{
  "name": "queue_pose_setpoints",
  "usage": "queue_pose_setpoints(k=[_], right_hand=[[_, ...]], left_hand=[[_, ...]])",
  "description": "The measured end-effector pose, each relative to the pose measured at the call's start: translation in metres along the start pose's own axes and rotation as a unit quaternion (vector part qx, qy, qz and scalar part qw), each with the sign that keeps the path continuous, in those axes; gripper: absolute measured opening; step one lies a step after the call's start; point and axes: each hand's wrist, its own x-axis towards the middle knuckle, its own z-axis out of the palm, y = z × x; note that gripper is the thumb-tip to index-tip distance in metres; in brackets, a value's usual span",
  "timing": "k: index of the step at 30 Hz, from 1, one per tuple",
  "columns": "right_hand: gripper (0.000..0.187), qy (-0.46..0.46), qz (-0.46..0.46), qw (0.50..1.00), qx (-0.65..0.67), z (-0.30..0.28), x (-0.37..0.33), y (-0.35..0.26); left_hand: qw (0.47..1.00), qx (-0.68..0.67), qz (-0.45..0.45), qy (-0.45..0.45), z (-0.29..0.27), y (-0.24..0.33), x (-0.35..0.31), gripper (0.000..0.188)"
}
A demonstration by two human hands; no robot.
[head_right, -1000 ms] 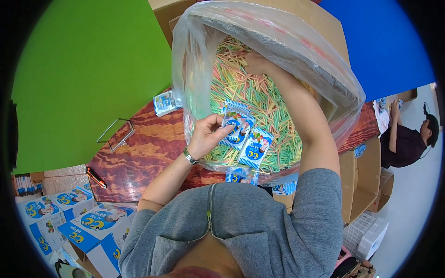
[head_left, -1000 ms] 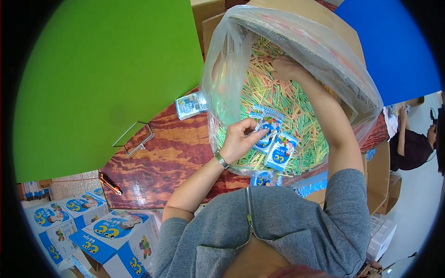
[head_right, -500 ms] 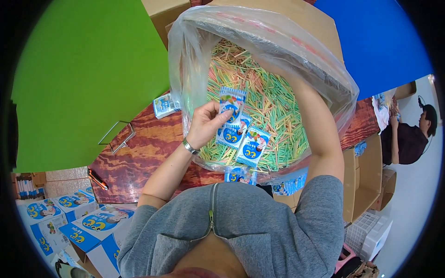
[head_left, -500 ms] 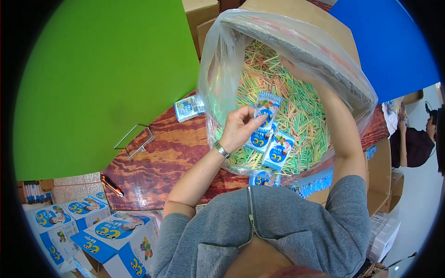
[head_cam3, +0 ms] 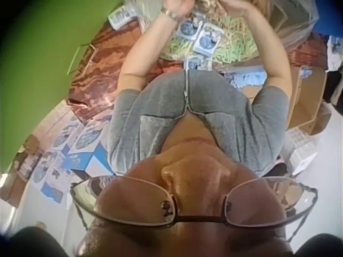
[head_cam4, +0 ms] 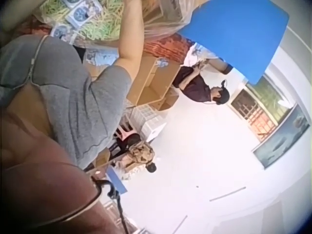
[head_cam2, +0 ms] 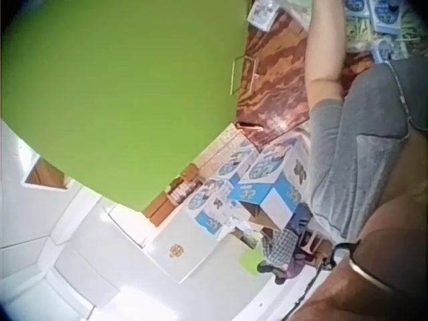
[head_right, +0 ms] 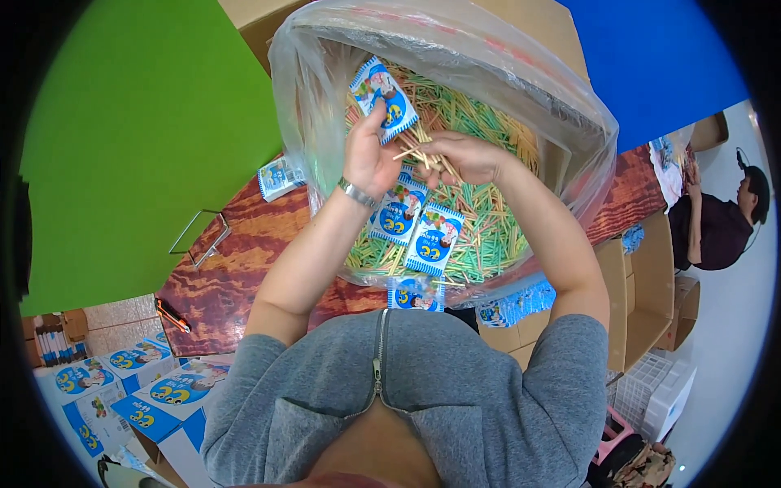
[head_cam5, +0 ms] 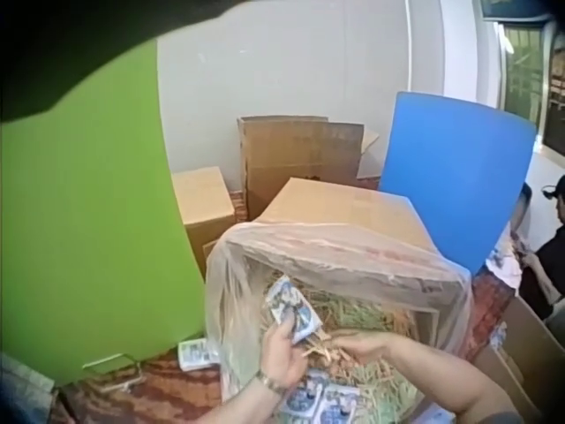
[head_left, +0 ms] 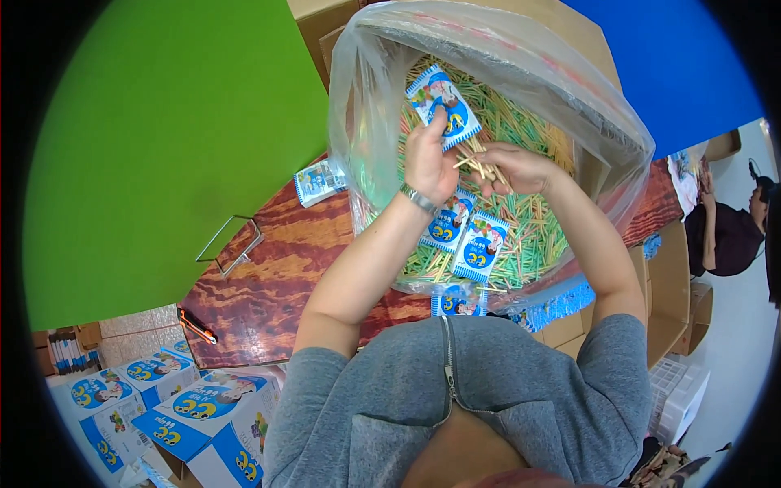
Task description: Sorting and grouping small blue pouches from a large bag of filler material.
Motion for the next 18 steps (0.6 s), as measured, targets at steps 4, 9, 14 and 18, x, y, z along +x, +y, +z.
queue_pose_setpoints(k=[4, 9, 14, 18], right_hand=[[0.032, 0.012, -0.017, 0.998, 0.059, 0.005, 0.001, 0.01], [0.029, 0.007, -0.04, 0.999, 0.03, 0.004, 0.006, 0.016], [0.026, -0.02, 0.009, 1.0, -0.021, 0.013, 0.003, 0.011], [0.024, -0.013, -0.008, 1.0, 0.0, 0.023, 0.002, 0.011]], left_hand=[[0.999, -0.003, -0.02, 0.031, 0.016, -0.01, 0.005, 0.026], [0.998, 0.042, 0.024, 0.047, 0.019, -0.016, 0.01, 0.026], [0.992, 0.062, 0.066, 0.087, 0.022, -0.012, 0.01, 0.02], [0.989, 0.093, 0.055, 0.099, 0.019, -0.01, 0.015, 0.022]])
